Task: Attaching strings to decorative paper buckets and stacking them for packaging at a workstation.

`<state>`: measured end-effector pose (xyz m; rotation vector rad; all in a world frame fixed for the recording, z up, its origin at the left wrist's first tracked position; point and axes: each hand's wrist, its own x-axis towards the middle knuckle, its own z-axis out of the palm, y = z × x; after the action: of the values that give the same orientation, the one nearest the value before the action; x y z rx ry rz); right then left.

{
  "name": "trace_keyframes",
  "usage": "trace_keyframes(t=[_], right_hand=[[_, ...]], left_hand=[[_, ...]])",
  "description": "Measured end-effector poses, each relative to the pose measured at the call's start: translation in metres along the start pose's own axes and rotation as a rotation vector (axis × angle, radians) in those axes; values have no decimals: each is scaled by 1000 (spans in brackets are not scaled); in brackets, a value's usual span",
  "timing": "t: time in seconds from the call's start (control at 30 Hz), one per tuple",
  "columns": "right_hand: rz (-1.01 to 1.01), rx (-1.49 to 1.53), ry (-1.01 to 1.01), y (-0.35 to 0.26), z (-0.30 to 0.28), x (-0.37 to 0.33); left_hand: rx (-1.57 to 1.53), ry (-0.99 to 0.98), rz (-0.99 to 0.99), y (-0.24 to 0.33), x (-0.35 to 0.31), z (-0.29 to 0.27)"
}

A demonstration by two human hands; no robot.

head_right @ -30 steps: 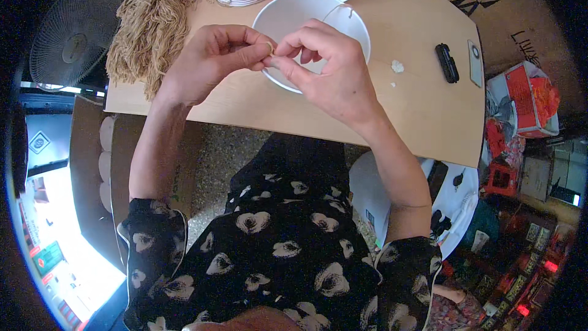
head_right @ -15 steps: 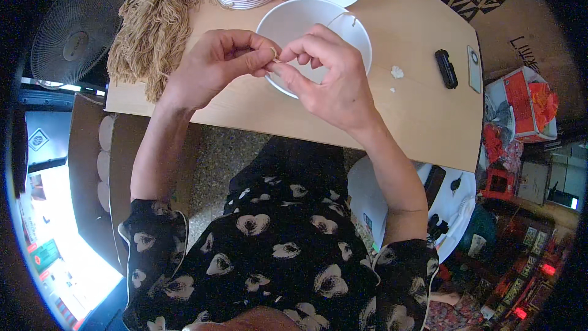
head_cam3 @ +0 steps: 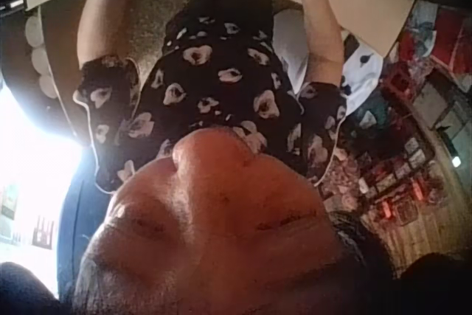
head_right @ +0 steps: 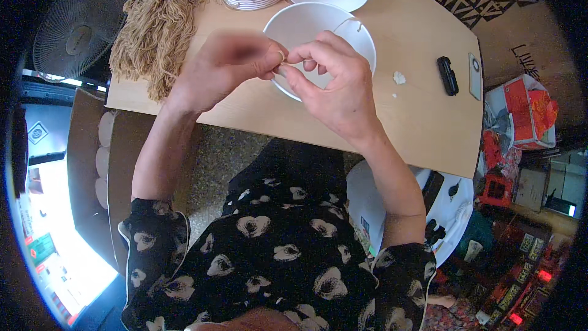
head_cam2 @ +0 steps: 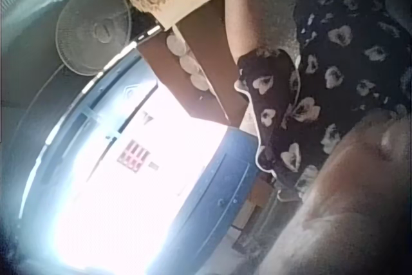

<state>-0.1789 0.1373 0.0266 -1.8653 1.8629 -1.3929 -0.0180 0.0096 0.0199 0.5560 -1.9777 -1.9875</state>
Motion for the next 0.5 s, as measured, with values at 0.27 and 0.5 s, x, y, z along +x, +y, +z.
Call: trace_keyframes(t=[0.27,0.5], right_hand=[[76,170,-51,5,0,-3],[277,363,-129,11,-4,1]], left_hand=[[-81,102,170,-10,1,12],[-61,220,236,-11,0,21]])
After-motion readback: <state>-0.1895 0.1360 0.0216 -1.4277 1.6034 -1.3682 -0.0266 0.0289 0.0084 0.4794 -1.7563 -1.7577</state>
